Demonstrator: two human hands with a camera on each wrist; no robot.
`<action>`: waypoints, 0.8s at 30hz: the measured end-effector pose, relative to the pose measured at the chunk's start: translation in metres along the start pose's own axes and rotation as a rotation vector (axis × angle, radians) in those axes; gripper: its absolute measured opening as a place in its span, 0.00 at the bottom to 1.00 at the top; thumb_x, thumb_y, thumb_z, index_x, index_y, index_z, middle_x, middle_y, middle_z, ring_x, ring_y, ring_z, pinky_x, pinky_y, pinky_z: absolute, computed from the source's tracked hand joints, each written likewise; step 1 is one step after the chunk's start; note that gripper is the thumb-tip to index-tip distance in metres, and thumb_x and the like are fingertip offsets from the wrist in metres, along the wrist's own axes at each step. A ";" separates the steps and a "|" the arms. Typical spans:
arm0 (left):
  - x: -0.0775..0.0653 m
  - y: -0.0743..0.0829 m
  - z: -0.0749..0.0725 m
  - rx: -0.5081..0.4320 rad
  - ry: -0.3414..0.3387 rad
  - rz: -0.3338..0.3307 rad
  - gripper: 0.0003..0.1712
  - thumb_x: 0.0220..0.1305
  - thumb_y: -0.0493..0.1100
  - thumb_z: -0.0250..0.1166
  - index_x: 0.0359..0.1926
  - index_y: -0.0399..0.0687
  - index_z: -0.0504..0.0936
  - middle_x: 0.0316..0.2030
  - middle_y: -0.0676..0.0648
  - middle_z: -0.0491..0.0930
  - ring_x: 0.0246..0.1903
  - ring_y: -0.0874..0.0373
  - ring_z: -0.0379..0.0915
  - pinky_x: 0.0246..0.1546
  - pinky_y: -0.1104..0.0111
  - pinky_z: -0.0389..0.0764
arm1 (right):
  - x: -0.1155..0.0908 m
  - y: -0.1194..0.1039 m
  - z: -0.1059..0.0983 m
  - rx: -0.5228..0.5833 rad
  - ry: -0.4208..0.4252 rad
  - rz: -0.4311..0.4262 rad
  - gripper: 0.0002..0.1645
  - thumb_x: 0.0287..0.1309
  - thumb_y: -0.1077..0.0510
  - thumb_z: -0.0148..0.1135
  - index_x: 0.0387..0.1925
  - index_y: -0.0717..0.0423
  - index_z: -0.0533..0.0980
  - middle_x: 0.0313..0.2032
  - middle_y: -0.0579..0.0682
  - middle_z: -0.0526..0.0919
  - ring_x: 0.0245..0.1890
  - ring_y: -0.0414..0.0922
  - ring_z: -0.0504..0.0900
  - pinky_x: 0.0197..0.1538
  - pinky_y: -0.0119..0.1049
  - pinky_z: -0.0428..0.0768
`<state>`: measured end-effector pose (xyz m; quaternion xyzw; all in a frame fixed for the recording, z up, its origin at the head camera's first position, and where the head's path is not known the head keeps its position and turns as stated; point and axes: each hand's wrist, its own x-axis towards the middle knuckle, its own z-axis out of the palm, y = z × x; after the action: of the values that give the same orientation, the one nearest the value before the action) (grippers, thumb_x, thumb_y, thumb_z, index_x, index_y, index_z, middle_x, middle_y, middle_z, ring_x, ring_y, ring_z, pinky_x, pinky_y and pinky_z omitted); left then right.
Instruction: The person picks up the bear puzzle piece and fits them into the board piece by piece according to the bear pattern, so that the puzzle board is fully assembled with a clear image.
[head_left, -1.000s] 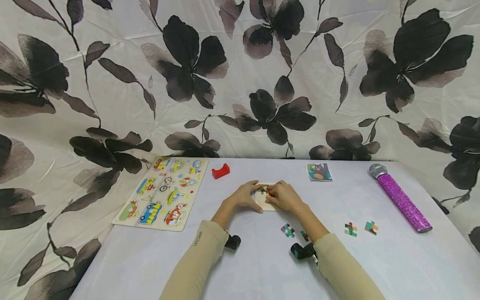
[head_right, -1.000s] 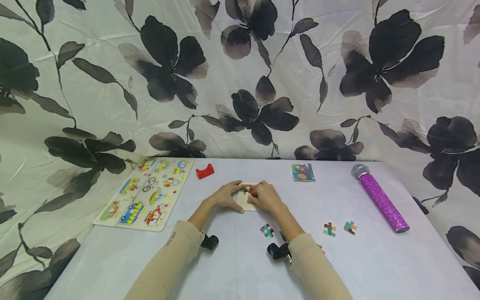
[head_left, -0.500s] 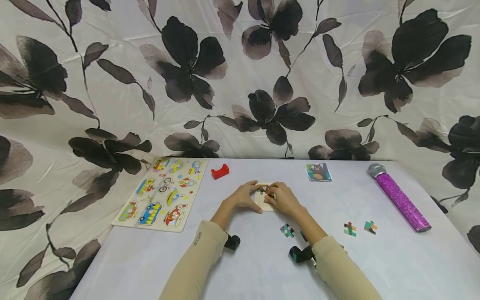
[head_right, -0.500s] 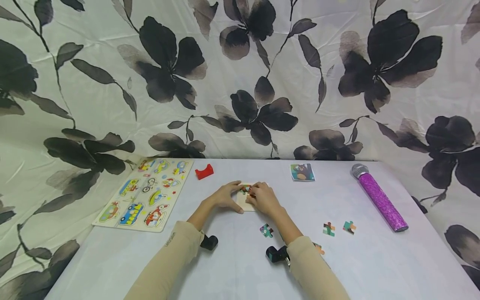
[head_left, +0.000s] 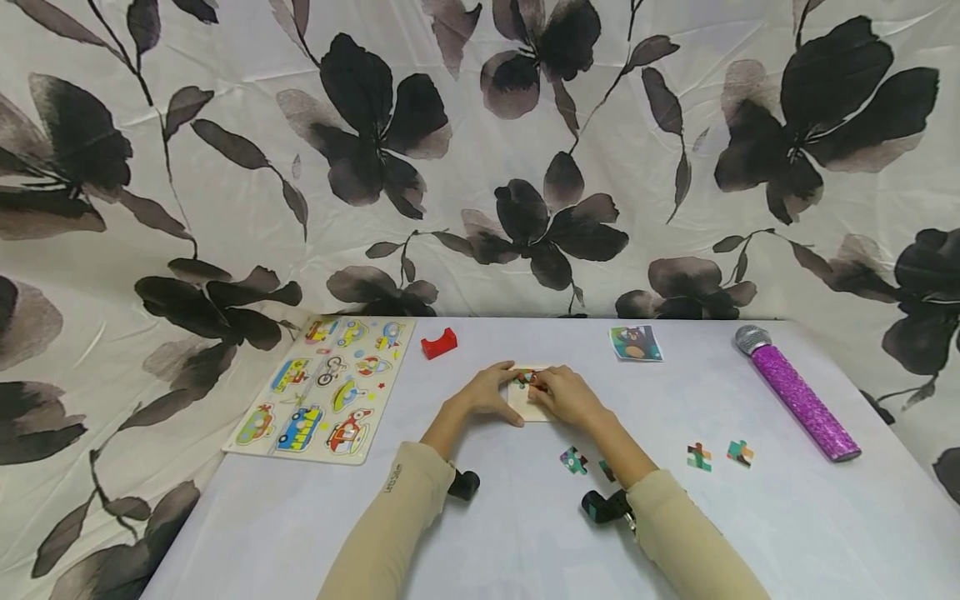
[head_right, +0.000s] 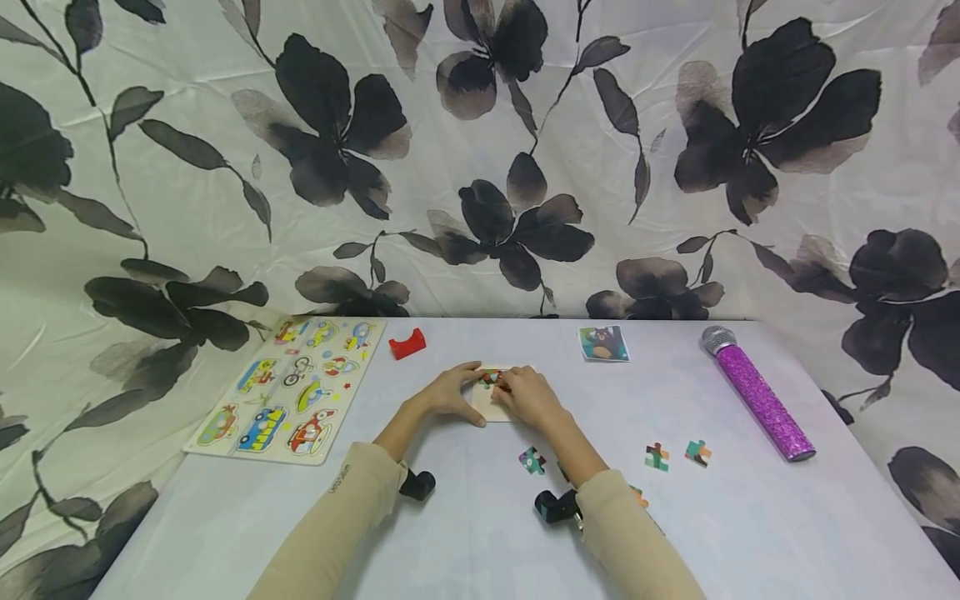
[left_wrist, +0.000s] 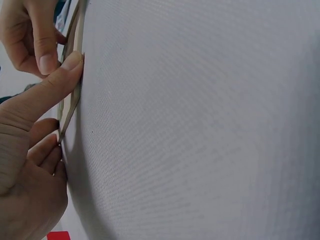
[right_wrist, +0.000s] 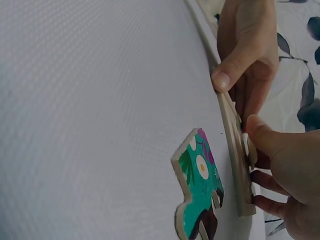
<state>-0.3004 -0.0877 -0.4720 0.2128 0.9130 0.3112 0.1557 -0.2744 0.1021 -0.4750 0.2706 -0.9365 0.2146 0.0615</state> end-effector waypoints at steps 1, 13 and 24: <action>0.000 0.000 0.000 0.000 0.003 0.002 0.55 0.38 0.48 0.80 0.67 0.36 0.64 0.70 0.41 0.56 0.69 0.43 0.50 0.66 0.52 0.58 | 0.000 0.000 0.000 0.000 0.000 -0.004 0.18 0.60 0.52 0.61 0.43 0.64 0.78 0.45 0.60 0.82 0.48 0.57 0.77 0.52 0.51 0.75; -0.001 -0.001 0.000 0.009 0.004 -0.004 0.55 0.38 0.48 0.80 0.67 0.37 0.64 0.70 0.40 0.55 0.69 0.43 0.50 0.66 0.52 0.58 | 0.000 -0.001 -0.002 -0.042 -0.029 -0.074 0.22 0.56 0.53 0.65 0.46 0.67 0.80 0.47 0.60 0.81 0.49 0.56 0.77 0.56 0.49 0.74; 0.001 -0.001 0.001 0.004 0.001 -0.009 0.54 0.38 0.48 0.80 0.67 0.39 0.64 0.70 0.41 0.56 0.69 0.44 0.49 0.66 0.53 0.58 | -0.003 0.000 -0.002 -0.044 -0.033 -0.040 0.21 0.59 0.52 0.62 0.47 0.66 0.80 0.49 0.60 0.80 0.51 0.56 0.76 0.55 0.50 0.74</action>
<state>-0.3006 -0.0876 -0.4738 0.2088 0.9147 0.3088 0.1563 -0.2721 0.1042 -0.4737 0.2916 -0.9362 0.1881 0.0561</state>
